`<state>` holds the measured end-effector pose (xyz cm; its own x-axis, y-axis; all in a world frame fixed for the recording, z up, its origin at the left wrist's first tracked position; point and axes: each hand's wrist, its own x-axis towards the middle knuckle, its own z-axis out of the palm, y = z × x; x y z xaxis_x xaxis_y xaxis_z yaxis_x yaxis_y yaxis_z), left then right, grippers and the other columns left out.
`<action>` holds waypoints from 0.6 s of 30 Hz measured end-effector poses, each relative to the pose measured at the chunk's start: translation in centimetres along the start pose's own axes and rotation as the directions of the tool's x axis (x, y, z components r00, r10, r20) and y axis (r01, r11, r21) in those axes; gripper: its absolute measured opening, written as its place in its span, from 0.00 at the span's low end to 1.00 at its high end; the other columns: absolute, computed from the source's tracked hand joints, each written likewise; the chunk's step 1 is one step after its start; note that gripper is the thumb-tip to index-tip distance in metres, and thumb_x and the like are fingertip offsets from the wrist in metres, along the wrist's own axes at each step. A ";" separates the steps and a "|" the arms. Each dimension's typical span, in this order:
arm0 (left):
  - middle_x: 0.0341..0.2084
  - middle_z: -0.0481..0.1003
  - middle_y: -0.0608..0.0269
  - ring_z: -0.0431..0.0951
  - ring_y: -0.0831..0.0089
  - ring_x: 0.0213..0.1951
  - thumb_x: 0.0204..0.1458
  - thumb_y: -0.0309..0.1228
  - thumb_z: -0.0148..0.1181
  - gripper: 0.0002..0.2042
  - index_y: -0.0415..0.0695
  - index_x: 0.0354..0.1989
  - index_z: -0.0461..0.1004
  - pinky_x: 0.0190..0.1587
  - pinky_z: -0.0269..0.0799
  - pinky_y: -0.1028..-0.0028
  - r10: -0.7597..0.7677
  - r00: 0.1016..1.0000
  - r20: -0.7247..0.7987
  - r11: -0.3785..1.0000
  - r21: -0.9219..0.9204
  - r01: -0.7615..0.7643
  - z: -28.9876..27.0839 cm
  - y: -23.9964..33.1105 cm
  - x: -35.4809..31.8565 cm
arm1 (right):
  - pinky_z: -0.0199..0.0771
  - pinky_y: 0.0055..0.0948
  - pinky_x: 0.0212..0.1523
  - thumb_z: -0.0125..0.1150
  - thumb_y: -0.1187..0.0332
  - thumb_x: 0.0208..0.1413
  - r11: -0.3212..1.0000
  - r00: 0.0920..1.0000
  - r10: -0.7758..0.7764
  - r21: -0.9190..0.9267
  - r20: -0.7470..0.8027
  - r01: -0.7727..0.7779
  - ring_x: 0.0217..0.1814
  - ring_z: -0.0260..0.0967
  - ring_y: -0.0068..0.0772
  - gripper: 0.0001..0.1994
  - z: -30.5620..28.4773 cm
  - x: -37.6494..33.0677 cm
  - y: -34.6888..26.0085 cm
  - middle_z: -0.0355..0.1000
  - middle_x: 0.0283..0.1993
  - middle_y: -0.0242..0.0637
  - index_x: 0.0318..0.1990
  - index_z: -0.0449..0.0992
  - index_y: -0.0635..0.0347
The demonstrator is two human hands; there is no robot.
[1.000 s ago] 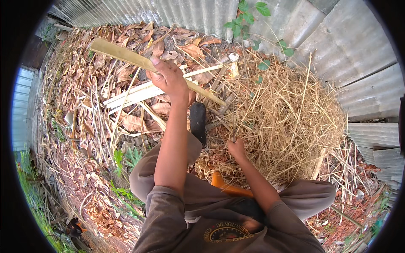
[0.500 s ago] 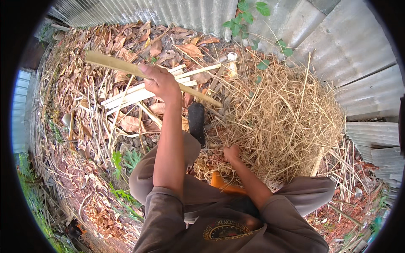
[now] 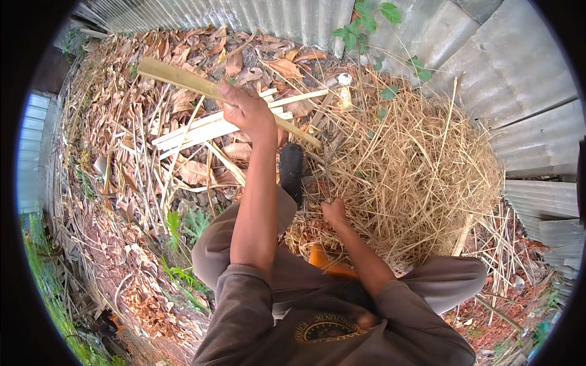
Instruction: The person sits on the ground and splits a long piece of bamboo into thin strips using a knife. They then use a blue utility knife to further refine the strips, scraping and smoothing them.
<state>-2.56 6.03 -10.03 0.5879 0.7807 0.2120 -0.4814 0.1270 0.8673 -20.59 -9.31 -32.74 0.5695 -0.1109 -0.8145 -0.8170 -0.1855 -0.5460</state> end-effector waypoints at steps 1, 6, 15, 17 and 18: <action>0.13 0.52 0.75 0.50 0.85 0.16 0.65 0.49 0.43 0.25 0.50 0.18 0.50 0.17 0.46 0.79 0.016 1.000 0.019 1.000 -0.013 -0.016 -0.5 -0.3 -0.2 | 0.60 0.31 0.20 0.54 0.72 0.51 0.999 0.999 -0.040 -0.008 0.022 0.040 0.16 0.59 0.24 0.05 -0.3 0.4 -0.7 0.62 0.15 0.29 0.27 0.70 0.63; 0.11 0.50 0.76 0.49 0.85 0.15 0.66 0.48 0.41 0.24 0.50 0.18 0.49 0.16 0.45 0.79 0.021 0.999 0.025 0.999 -0.029 -0.021 -0.7 0.1 -0.7 | 0.57 0.28 0.20 0.54 0.73 0.50 0.801 0.805 -0.580 0.089 -0.127 0.592 0.16 0.58 0.21 0.04 -3.8 -5.7 -6.3 0.63 0.15 0.28 0.26 0.72 0.62; 0.09 0.55 0.75 0.52 0.86 0.14 0.66 0.45 0.43 0.26 0.47 0.14 0.54 0.17 0.45 0.78 0.151 0.974 0.168 0.988 0.013 -0.155 2.3 -0.2 -3.9 | 0.54 0.22 0.15 0.53 0.75 0.54 0.853 0.839 -0.503 0.040 -0.207 0.521 0.13 0.56 0.16 0.03 -8.9 -7.1 -5.8 0.63 0.16 0.26 0.29 0.71 0.61; 0.08 0.55 0.75 0.52 0.86 0.14 0.66 0.44 0.42 0.26 0.47 0.14 0.54 0.17 0.44 0.77 0.149 0.971 0.188 0.987 0.023 -0.156 2.1 -0.5 -4.0 | 0.56 0.24 0.18 0.54 0.74 0.51 0.859 0.845 -0.506 -0.012 -0.176 0.512 0.15 0.58 0.19 0.02 -9.4 -6.3 -5.2 0.64 0.16 0.28 0.30 0.72 0.62; 0.08 0.55 0.75 0.52 0.86 0.14 0.66 0.45 0.42 0.26 0.47 0.14 0.53 0.17 0.44 0.77 0.140 0.973 0.182 0.988 0.032 -0.148 2.1 -0.4 -3.9 | 0.57 0.25 0.20 0.55 0.74 0.50 0.864 0.851 -0.501 -0.038 -0.160 0.501 0.16 0.59 0.20 0.03 -9.4 -6.3 -5.2 0.64 0.16 0.30 0.30 0.72 0.63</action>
<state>-3.32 1.64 -10.31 0.6230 0.6665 0.4094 -0.5419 -0.0097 0.8404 -19.08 -16.85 -22.92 0.9080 -0.1581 -0.3881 -0.4171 -0.2530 -0.8729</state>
